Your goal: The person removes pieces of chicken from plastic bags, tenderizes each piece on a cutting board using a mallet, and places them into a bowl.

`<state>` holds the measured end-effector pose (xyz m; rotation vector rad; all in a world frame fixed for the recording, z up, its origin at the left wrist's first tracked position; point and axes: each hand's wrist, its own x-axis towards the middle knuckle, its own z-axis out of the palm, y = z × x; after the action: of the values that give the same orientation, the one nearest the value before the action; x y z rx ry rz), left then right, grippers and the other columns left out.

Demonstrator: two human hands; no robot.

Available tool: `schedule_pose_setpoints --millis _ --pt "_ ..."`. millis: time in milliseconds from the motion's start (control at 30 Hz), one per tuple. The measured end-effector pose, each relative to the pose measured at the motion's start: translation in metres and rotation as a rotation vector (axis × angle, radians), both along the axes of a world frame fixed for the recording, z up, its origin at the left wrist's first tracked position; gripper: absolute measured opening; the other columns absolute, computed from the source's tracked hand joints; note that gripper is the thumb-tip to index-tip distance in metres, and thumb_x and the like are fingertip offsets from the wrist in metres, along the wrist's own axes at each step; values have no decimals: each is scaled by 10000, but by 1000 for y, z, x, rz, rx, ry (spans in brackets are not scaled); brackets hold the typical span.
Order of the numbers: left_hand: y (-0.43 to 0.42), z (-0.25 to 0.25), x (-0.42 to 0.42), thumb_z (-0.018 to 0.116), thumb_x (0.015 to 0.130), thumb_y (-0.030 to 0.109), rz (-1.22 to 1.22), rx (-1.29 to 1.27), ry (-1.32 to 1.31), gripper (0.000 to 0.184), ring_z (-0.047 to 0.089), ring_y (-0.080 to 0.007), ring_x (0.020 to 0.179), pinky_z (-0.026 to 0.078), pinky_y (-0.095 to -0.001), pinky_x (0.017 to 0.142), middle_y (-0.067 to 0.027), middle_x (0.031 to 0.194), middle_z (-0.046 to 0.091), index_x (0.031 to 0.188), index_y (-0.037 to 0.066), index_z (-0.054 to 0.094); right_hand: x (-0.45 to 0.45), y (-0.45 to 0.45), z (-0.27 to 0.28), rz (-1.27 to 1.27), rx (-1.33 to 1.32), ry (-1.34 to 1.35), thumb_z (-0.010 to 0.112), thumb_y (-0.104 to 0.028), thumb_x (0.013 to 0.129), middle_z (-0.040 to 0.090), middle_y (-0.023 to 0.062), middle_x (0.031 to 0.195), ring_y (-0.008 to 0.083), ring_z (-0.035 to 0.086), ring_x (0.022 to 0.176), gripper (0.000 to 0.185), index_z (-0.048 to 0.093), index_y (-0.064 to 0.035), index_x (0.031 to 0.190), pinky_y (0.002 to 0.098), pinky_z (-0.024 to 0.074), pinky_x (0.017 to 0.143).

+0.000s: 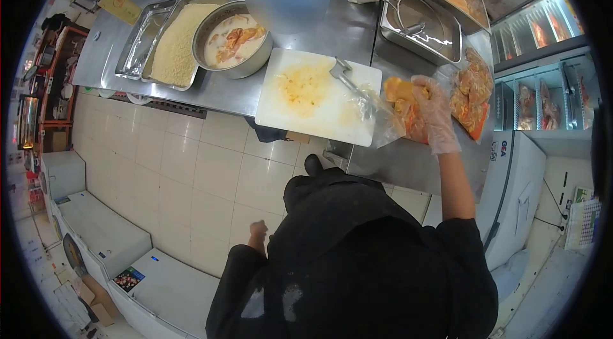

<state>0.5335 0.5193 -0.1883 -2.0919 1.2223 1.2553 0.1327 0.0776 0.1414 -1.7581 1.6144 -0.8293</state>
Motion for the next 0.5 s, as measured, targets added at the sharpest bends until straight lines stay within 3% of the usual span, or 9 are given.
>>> schedule_pose_setpoints --millis 33,100,167,233,300,367,433,500 --pt "13 -11 -3 552 672 181 -120 19 -26 185 585 -193 698 456 -322 609 -100 732 596 830 84 541 6 -1 4 13 69 -251 529 -78 707 513 110 940 214 478 920 263 510 -36 966 293 385 781" --pt "30 -28 -13 551 681 230 -249 -45 -48 197 576 -214 712 450 -334 603 -120 765 590 808 80 553 20 -4 9 53 133 -315 538 -83 699 513 95 944 194 480 908 264 515 -35 958 277 381 784" --pt "38 -53 -11 538 697 258 -177 -423 93 216 565 -221 660 438 -348 573 -140 729 579 790 64 558 44 -7 9 110 198 -384 548 -89 691 514 80 947 173 482 896 266 520 -35 950 260 376 786" --pt "-20 -2 -27 520 720 257 342 -270 168 235 543 -204 611 419 -344 536 -127 682 568 776 30 551 72 -7 8 198 187 -368 557 -104 678 519 90 953 178 493 885 272 523 -36 939 254 378 778" --pt "-47 -5 -28 505 741 220 974 -340 380 227 520 -163 606 408 -304 543 -92 643 546 757 -5 532 94 -21 -11 277 211 -341 561 -112 669 521 96 943 178 494 883 287 520 -36 943 252 380 774" --pt "-90 40 -35 504 757 200 1210 -535 364 219 503 -136 610 397 -265 570 -63 640 535 770 -18 524 117 -32 -25 365 229 -308 565 -120 661 524 102 934 179 494 882 302 518 -36 947 250 381 770" --pt "-115 76 -32 503 765 195 1209 -634 368 218 503 -132 620 395 -243 597 -64 655 541 804 -18 524 139 -33 -35 342 326 -423 581 -158 652 512 122 982 188 485 915 389 482 -31 1006 271 376 783" --pt "-118 86 -27 503 766 197 1216 -691 344 220 506 -132 623 395 -243 594 -66 659 544 814 -17 527 148 -31 -57 313 267 -330 579 -167 654 501 141 1005 212 480 935 423 458 -22 1032 291 372 796"
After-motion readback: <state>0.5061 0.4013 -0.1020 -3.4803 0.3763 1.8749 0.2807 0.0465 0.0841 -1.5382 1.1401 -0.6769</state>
